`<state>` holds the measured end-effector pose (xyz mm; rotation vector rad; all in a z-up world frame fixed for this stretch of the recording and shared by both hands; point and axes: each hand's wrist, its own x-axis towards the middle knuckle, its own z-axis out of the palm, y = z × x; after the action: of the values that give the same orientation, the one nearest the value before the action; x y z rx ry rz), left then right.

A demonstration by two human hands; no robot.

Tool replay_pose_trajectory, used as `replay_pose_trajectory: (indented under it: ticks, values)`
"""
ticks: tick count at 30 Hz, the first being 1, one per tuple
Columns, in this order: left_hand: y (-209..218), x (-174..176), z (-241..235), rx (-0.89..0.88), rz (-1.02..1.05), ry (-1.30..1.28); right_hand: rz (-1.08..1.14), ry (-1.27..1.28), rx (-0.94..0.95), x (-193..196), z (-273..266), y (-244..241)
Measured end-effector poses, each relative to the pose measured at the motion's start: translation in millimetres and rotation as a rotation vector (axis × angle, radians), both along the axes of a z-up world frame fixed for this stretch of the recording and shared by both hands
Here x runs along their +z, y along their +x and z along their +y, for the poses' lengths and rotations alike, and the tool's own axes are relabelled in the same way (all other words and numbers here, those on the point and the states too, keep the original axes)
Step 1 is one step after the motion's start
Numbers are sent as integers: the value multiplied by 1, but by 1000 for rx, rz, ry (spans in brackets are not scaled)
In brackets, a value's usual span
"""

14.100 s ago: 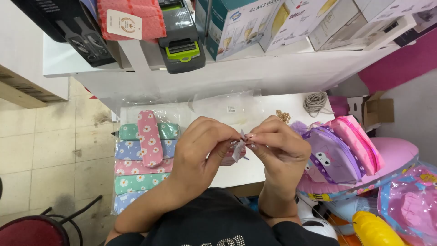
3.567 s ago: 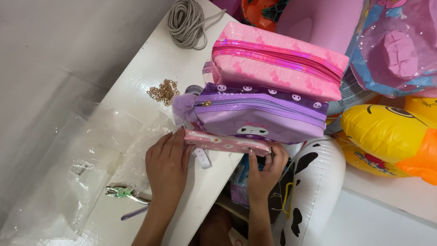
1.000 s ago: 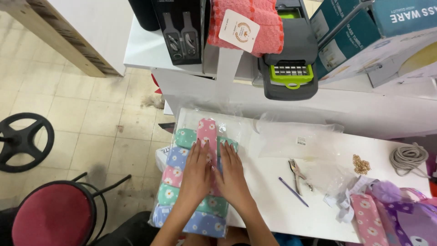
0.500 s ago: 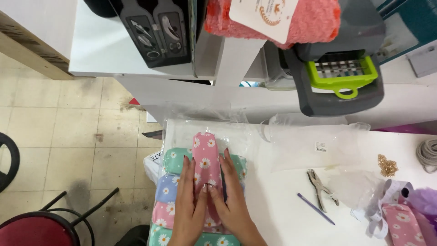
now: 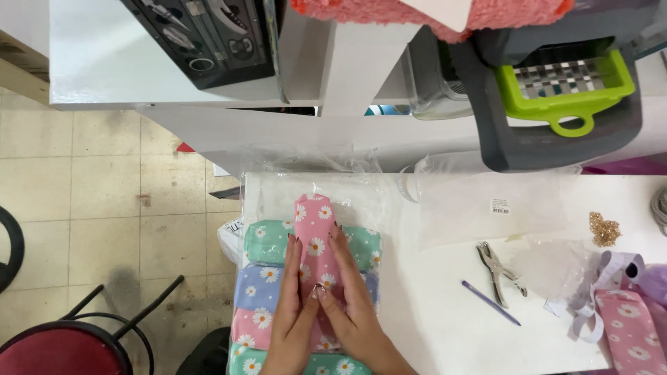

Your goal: Tagging and organizing floral-patterned pencil cases by writing on price tags, punching holes, and attaching them to the zippers.

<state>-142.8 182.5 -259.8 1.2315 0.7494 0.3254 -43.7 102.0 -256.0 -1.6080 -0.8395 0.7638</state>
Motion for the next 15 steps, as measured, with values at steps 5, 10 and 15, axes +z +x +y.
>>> replay_pose_trajectory:
  ticks: [5, 10, 15]
  values:
    - [5, 21, -9, -11, -44, 6, -66, 78, -72, 8, -12, -4]
    - [18, 41, -26, -37, -85, 16, -66, 149, -169, 37, -33, 1]
    - [35, 51, -53, -41, -202, -70, -89, 218, -258, 55, -67, 7]
